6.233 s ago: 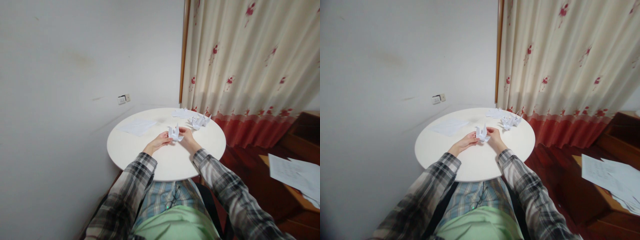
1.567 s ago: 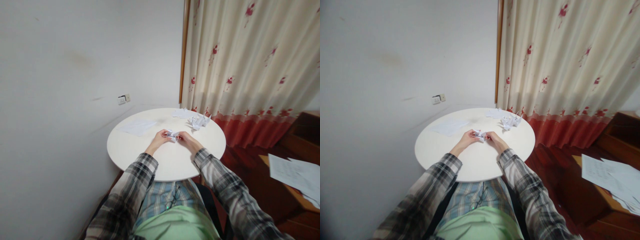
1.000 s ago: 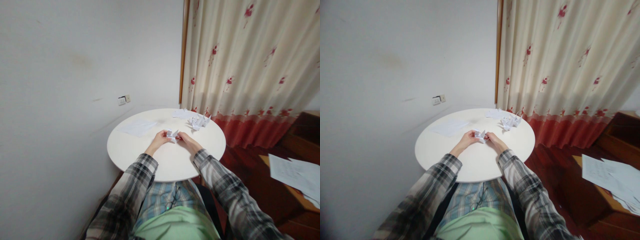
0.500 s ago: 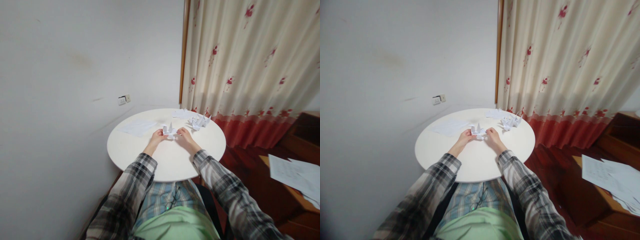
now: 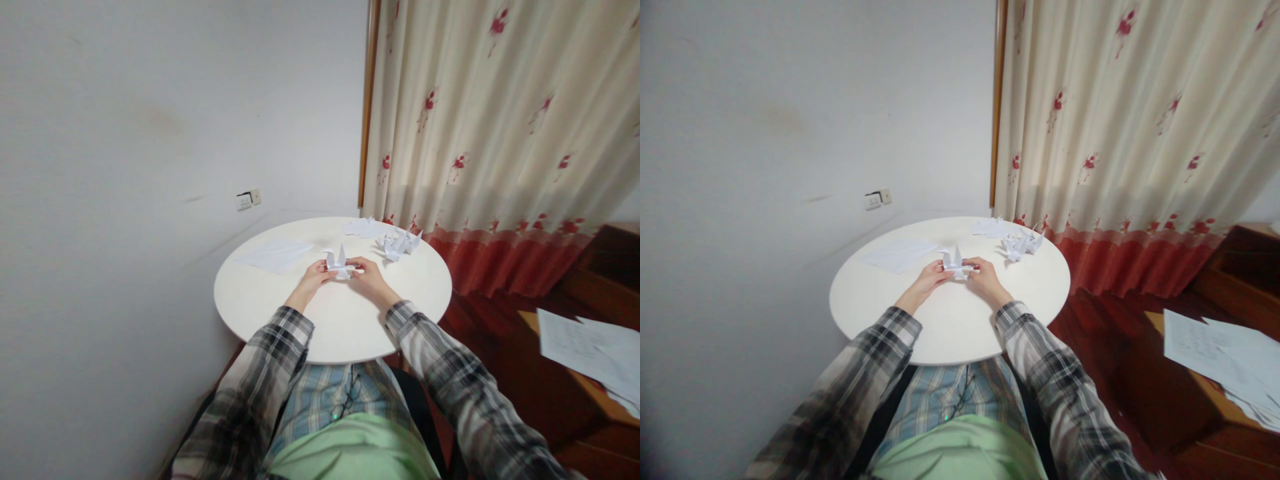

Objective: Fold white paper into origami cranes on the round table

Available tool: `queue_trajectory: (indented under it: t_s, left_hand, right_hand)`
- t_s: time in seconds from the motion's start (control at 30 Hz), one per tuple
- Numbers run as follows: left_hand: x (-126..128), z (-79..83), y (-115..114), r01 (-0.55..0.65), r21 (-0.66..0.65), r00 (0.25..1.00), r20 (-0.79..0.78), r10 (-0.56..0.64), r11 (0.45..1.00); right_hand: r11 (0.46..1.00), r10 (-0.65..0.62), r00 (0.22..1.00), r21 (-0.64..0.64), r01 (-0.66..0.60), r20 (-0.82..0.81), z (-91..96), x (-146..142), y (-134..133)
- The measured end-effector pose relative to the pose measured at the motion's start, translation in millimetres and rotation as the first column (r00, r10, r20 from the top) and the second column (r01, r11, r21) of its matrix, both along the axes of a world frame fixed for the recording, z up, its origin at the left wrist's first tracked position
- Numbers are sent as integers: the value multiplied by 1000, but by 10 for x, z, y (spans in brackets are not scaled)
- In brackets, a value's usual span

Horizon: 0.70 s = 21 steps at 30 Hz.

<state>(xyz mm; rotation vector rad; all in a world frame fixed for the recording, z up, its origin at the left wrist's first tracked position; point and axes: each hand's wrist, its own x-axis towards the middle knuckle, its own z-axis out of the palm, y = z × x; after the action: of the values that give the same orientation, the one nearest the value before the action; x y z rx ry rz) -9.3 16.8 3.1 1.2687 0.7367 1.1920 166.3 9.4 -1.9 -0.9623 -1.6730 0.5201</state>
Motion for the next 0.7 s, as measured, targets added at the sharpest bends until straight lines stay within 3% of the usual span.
queue_trajectory:
  t_s: [0.17,0.7]
  left_hand:
    - [-4,20,-28,71,-44,997,-6,-71,997]
    - [-35,-8,-3,120,-58,993,-12,-121,991]
  right_hand:
    - [996,-42,998,80,38,49,-10,39,13]
    - [997,-53,999,58,53,7,10,44,-30]
